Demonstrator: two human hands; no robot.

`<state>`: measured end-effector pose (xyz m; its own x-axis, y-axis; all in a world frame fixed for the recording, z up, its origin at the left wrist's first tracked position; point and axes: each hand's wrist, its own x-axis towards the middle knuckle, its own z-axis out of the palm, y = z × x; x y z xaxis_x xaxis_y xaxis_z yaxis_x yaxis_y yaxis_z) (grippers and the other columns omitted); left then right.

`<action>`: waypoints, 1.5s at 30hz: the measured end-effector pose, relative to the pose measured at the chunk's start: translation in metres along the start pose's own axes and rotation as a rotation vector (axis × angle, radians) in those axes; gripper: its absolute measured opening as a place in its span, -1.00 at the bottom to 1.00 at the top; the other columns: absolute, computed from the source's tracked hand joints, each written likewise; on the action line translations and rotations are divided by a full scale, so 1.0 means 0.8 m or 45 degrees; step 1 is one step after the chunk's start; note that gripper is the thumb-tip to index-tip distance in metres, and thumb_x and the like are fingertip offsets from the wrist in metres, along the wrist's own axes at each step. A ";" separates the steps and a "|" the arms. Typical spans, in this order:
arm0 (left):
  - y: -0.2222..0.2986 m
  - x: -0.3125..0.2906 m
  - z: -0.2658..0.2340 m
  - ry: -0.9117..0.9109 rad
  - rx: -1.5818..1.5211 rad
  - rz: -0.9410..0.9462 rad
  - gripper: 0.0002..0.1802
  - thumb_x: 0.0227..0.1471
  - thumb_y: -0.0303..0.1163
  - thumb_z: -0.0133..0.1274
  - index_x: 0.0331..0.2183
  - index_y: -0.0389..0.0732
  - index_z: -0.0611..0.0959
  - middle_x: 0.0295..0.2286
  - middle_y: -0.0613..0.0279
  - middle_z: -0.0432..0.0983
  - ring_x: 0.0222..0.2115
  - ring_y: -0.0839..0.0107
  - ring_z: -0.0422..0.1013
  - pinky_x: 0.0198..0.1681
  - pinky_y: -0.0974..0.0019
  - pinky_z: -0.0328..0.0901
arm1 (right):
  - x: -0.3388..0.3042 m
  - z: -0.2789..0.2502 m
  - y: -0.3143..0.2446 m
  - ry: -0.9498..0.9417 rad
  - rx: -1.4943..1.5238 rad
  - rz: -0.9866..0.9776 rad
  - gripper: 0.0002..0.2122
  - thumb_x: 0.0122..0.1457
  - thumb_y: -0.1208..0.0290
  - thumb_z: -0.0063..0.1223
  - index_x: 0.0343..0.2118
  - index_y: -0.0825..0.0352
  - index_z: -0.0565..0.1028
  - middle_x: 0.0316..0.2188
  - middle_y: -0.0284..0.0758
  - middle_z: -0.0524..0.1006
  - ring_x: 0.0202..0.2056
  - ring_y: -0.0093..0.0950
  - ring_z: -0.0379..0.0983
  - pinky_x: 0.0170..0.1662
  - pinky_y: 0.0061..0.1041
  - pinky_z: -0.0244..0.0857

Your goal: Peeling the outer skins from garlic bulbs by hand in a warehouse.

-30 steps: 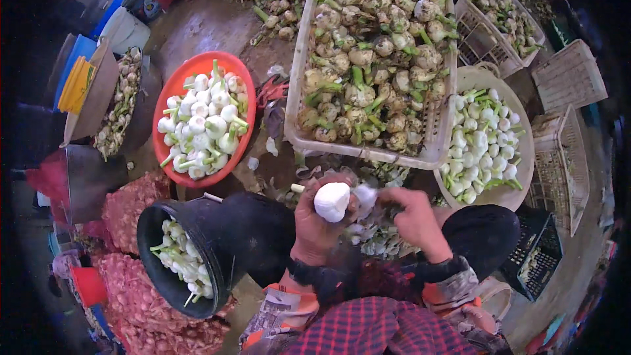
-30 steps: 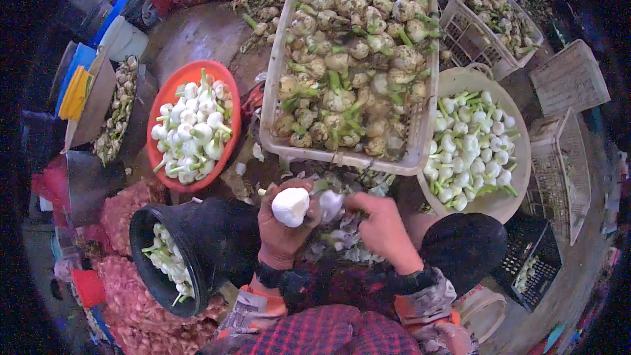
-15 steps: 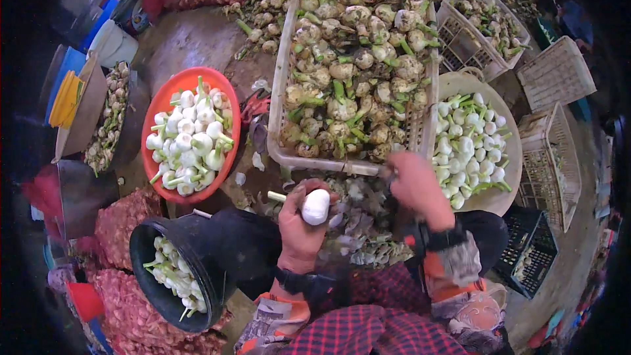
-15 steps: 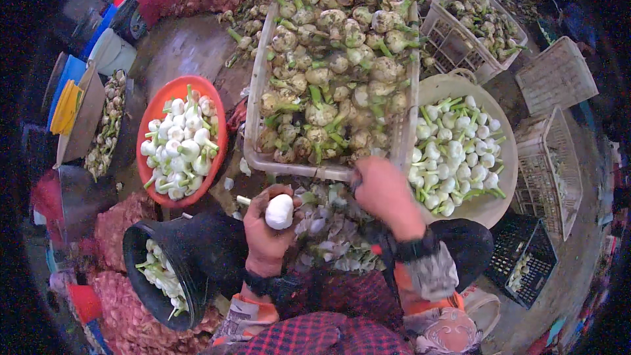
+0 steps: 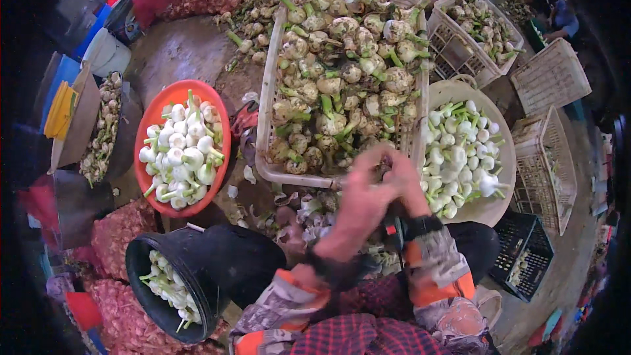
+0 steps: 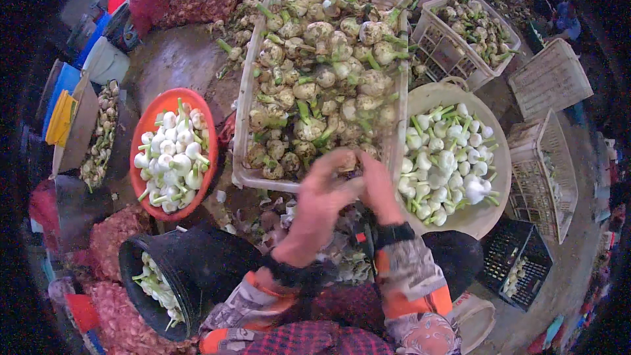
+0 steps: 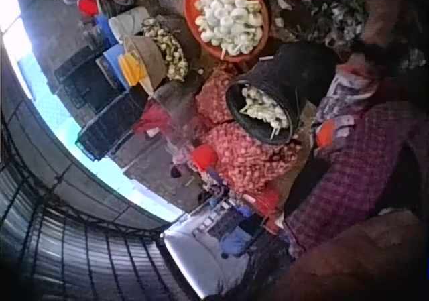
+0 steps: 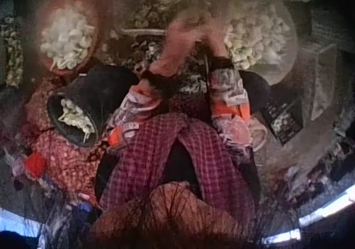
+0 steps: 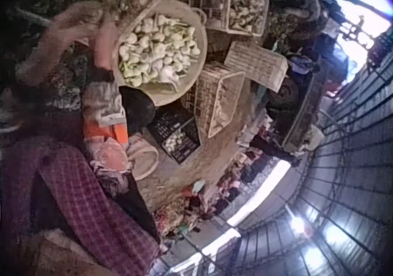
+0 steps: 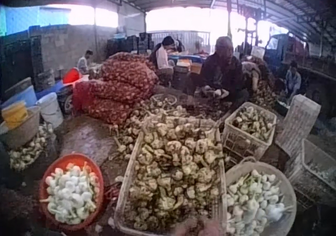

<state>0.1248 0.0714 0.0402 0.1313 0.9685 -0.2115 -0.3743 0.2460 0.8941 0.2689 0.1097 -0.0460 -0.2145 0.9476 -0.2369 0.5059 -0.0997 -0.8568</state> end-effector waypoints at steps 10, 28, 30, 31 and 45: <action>-0.008 -0.097 -0.088 0.163 0.255 0.097 -0.23 -0.23 -0.62 0.24 0.08 -0.26 0.34 -0.04 0.18 0.40 -0.04 0.41 0.36 0.03 0.32 0.30 | -0.092 0.029 -0.119 -0.168 0.918 0.099 -0.55 0.13 0.48 0.14 0.11 0.33 0.37 -0.01 -0.26 0.51 -0.03 -0.38 0.45 0.04 -0.44 0.33; 0.008 -0.129 -0.087 0.139 -0.057 -0.166 -0.32 -0.27 -0.63 0.32 -0.04 -0.22 0.41 -0.11 0.20 0.46 -0.19 0.46 0.45 -0.17 0.35 0.43 | -0.139 0.068 -0.109 0.027 0.427 -0.296 -0.64 0.21 0.54 0.01 0.08 0.40 0.43 -0.21 -0.20 0.62 -0.20 -0.54 0.54 -0.10 -0.54 0.37; 0.003 -0.130 -0.092 0.118 -0.135 -0.212 -0.33 -0.23 -0.63 0.29 -0.02 -0.22 0.42 -0.17 0.20 0.49 -0.24 0.44 0.48 -0.25 0.36 0.45 | -0.139 0.065 -0.111 0.070 0.277 -0.365 -0.64 0.20 0.55 -0.01 0.08 0.39 0.43 -0.25 -0.18 0.62 -0.24 -0.52 0.55 -0.12 -0.54 0.37; 0.002 -0.130 -0.094 0.104 -0.174 -0.236 -0.34 -0.21 -0.63 0.27 -0.01 -0.22 0.42 -0.19 0.20 0.51 -0.26 0.43 0.49 -0.30 0.37 0.46 | -0.139 0.063 -0.111 0.085 0.228 -0.389 -0.64 0.20 0.56 -0.01 0.08 0.39 0.43 -0.26 -0.18 0.62 -0.25 -0.52 0.55 -0.13 -0.54 0.37; -0.034 -0.128 -0.090 0.364 0.489 0.311 -0.21 -0.26 -0.66 0.22 0.08 -0.25 0.31 -0.05 0.17 0.34 -0.02 0.36 0.33 0.10 0.28 0.25 | -0.134 0.060 -0.122 -0.027 0.470 0.003 -0.65 0.06 0.54 0.24 -0.06 0.45 0.51 -0.32 -0.36 0.57 -0.27 -0.60 0.43 -0.12 -0.55 0.34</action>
<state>0.0553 -0.0315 0.0093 -0.1929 0.9807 -0.0304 0.0075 0.0325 0.9994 0.2021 0.0033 0.0412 -0.2326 0.9411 -0.2454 0.1720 -0.2086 -0.9628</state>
